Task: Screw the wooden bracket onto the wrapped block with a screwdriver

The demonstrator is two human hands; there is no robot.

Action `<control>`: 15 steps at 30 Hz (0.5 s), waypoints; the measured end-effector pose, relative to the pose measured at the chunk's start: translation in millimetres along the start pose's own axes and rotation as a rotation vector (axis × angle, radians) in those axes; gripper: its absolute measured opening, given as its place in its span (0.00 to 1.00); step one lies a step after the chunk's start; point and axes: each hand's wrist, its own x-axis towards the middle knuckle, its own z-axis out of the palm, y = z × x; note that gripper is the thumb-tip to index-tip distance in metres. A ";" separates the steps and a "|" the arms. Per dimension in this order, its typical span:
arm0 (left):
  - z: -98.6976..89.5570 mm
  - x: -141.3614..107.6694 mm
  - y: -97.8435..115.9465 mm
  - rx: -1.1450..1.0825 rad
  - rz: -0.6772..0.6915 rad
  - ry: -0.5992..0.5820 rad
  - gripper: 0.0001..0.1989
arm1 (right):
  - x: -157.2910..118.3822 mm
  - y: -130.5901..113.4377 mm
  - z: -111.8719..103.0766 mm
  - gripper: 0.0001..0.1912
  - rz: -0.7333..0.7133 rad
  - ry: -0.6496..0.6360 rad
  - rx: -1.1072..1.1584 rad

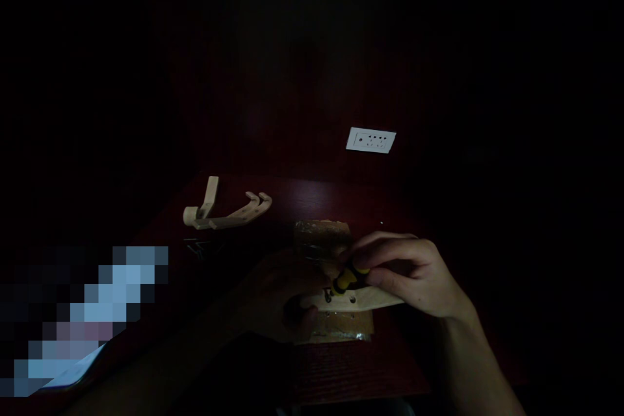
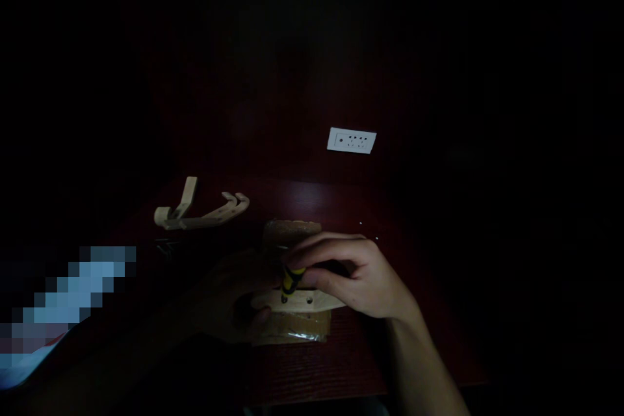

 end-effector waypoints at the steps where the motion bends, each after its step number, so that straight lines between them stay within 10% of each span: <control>1: -0.1 0.4 0.2 -0.001 -0.008 -0.008 0.22 | 0.3 -0.6 0.3 0.10 0.002 0.002 -0.002; 15: -0.3 2.3 -0.6 -0.018 0.009 0.034 0.22 | -0.4 -1.8 3.3 0.10 0.021 0.037 -0.048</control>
